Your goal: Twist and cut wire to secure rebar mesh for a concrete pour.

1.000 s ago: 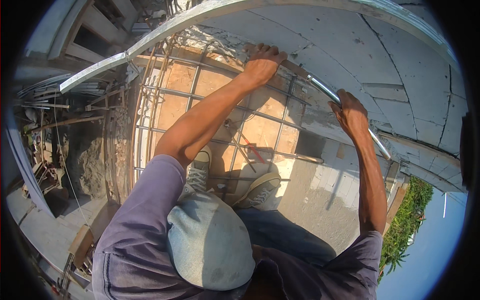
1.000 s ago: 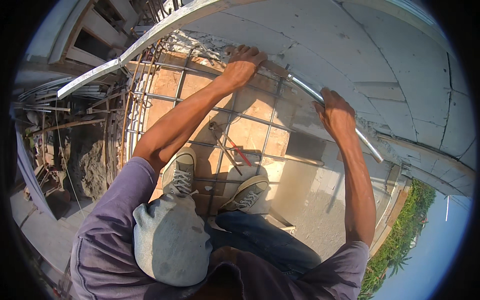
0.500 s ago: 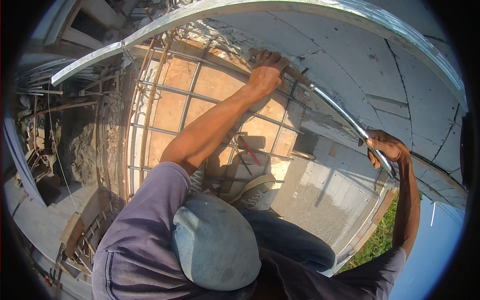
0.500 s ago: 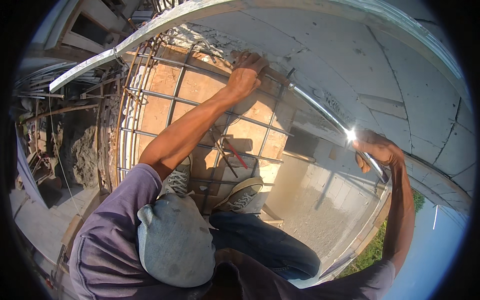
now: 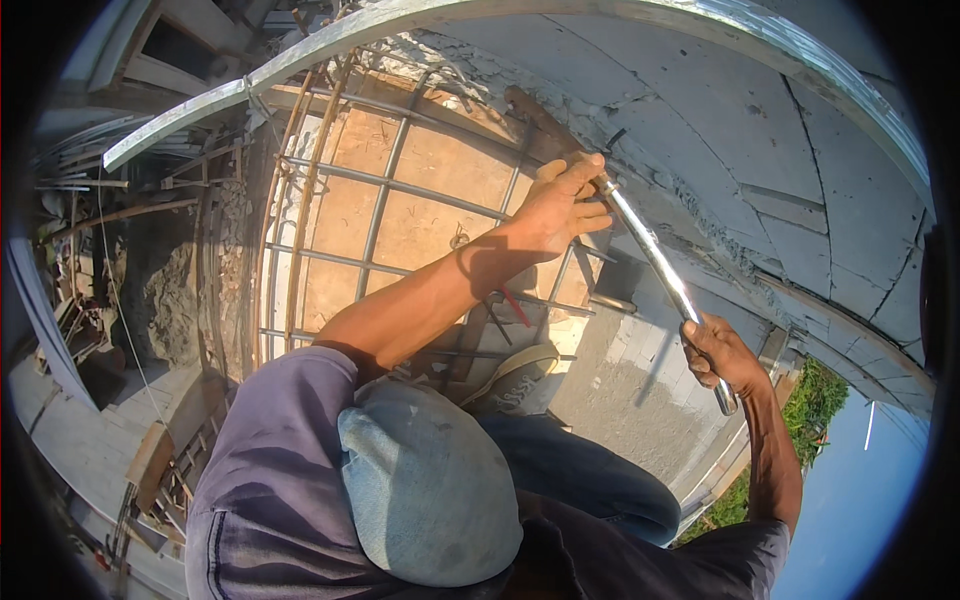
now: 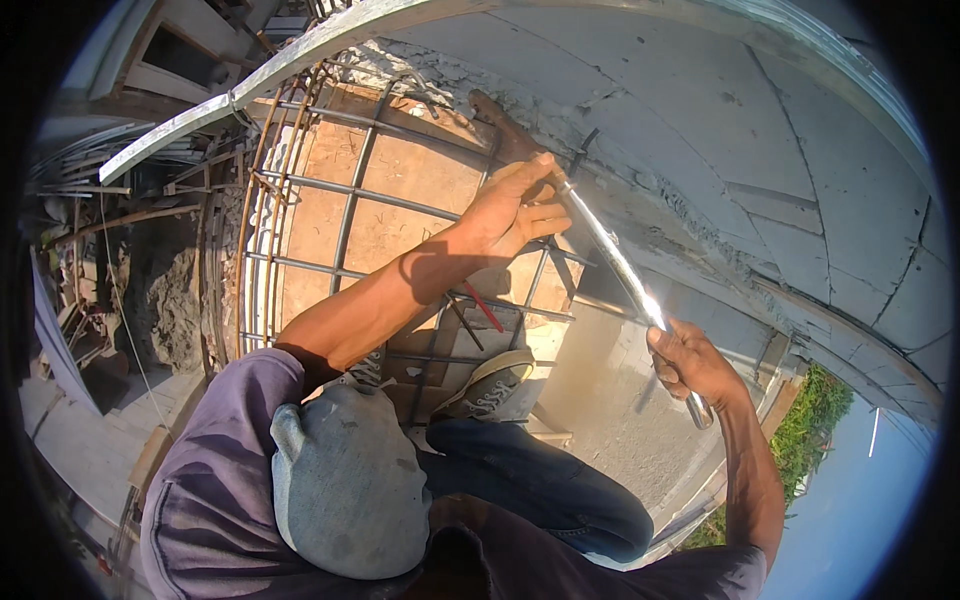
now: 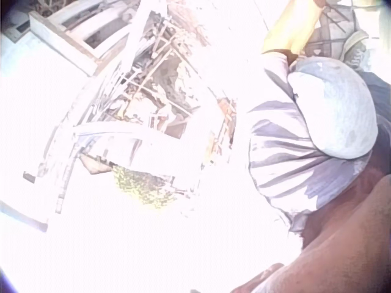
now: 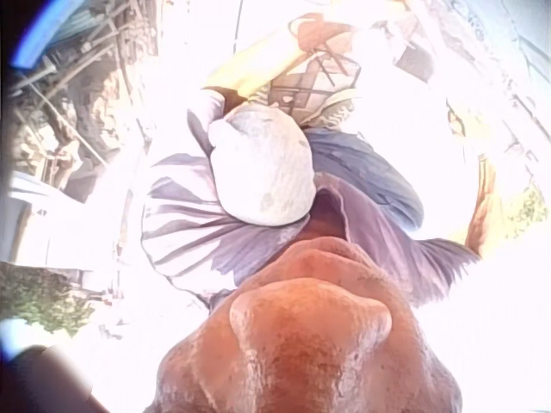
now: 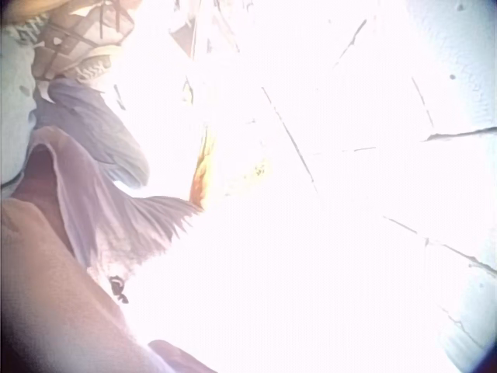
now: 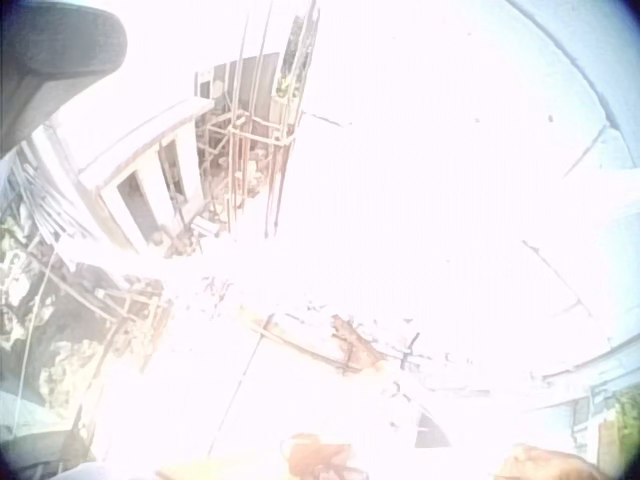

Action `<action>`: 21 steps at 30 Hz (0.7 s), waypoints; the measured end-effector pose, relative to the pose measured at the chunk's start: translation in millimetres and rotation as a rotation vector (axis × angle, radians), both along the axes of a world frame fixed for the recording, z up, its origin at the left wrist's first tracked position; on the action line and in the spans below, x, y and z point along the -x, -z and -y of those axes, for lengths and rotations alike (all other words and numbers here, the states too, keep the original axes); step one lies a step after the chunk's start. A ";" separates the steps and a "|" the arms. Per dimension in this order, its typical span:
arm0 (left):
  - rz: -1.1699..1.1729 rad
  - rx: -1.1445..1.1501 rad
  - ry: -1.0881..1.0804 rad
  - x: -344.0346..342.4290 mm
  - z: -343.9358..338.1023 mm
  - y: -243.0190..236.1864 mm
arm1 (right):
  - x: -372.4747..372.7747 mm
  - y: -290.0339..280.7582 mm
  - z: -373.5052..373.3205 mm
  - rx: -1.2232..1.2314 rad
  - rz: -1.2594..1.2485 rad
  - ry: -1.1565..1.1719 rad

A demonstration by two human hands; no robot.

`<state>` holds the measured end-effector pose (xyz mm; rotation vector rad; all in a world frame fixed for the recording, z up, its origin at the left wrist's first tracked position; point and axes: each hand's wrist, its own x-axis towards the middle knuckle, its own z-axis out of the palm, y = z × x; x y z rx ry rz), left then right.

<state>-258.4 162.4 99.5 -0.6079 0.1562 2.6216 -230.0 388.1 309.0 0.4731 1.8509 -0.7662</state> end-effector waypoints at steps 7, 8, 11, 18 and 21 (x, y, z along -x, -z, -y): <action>0.145 0.030 -0.109 22.8 -10.9 15.2 | 22.8 -7.8 34.0 -0.161 0.005 -0.295; 0.102 0.094 -0.101 19.0 -13.6 20.5 | 13.5 -2.4 32.8 -0.146 0.015 -0.253; -0.035 0.100 -0.057 7.4 -14.3 22.1 | -26.3 13.1 17.9 -0.201 -0.006 -0.115; -0.090 0.059 -0.107 9.8 -17.6 38.9 | -9.4 20.5 9.4 -0.036 0.063 -0.006; -0.066 -0.023 -0.194 17.8 -41.8 37.8 | 7.4 25.3 -20.7 -0.002 0.068 -0.019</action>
